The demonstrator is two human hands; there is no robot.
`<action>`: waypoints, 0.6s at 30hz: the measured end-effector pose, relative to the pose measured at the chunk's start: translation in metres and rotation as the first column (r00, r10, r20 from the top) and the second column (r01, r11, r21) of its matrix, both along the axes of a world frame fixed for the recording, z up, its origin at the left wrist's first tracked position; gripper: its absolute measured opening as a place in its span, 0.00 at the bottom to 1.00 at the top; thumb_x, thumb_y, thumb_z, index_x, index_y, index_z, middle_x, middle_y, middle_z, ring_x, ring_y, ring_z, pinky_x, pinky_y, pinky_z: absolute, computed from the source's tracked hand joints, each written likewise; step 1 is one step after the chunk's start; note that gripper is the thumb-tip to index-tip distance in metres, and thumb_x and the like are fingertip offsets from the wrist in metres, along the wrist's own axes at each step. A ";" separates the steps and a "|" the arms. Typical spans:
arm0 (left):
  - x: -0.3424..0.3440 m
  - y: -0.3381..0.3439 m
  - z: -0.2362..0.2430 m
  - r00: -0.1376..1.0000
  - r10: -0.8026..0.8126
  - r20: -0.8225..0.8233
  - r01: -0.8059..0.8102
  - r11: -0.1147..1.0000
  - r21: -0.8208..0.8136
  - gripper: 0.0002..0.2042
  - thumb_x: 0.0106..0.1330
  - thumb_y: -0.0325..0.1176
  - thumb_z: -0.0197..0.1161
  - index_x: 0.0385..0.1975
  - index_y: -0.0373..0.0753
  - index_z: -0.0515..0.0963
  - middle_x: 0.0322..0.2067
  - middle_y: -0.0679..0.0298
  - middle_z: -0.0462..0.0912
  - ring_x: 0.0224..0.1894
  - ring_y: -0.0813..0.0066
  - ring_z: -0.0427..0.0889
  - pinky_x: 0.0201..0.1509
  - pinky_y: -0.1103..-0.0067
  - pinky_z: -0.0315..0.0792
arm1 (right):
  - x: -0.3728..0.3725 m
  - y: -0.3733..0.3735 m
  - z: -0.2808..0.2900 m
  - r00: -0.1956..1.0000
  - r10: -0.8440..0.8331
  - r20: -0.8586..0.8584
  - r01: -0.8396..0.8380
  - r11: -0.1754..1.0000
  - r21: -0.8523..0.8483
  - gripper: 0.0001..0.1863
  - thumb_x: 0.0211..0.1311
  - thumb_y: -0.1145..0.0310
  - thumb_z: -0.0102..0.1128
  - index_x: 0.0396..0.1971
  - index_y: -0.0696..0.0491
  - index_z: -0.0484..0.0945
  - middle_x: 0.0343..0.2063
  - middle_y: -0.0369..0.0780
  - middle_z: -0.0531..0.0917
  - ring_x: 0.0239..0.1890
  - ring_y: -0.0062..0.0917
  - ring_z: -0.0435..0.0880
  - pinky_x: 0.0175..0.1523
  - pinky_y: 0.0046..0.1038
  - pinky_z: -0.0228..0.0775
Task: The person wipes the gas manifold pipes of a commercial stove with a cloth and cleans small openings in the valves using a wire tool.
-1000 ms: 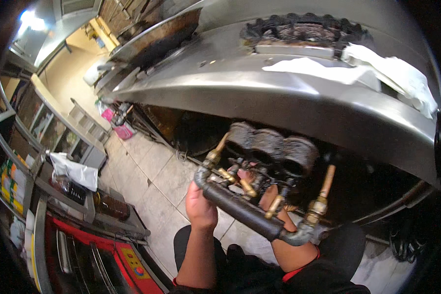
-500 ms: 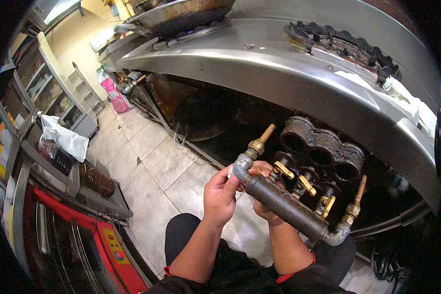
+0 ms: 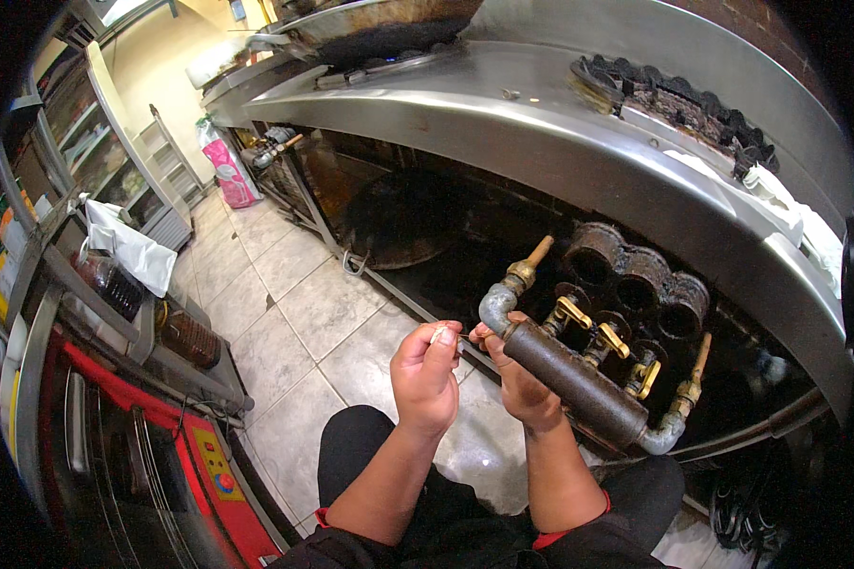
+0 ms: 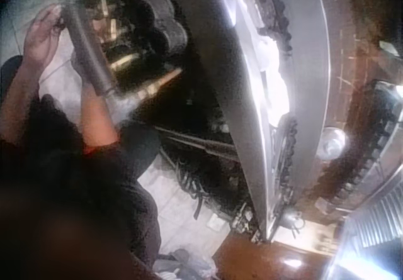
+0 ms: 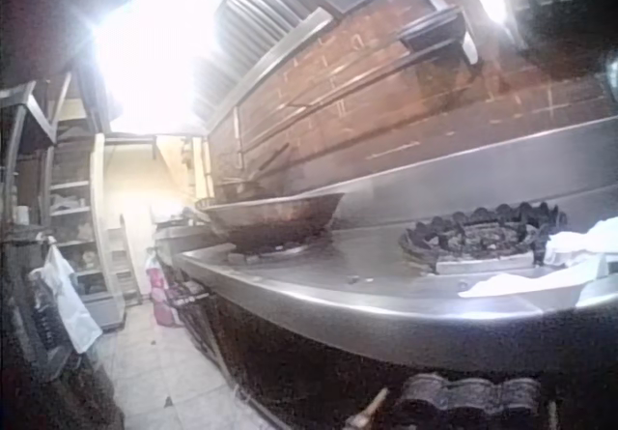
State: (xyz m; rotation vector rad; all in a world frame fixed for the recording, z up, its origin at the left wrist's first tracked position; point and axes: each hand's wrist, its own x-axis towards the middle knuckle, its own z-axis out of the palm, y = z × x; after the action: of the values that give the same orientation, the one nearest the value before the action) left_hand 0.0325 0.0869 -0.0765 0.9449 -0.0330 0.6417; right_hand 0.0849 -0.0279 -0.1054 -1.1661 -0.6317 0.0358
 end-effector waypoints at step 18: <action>-0.017 0.018 0.013 0.810 0.488 0.326 -0.576 0.555 0.600 0.04 0.60 0.23 0.60 0.34 0.32 0.76 0.34 0.59 0.80 0.34 0.74 0.76 0.41 0.78 0.70 | 0.057 -0.115 -0.075 0.822 -0.504 -0.267 0.570 0.720 0.396 0.20 0.59 0.60 0.54 0.49 0.53 0.74 0.47 0.44 0.78 0.50 0.37 0.75 0.58 0.33 0.67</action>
State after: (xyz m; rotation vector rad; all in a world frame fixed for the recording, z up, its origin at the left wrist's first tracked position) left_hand 0.0159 0.1047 -0.0637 1.6653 -0.0969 1.3215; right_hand 0.1419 -0.1431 -0.1804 -0.8292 -0.1304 -0.5097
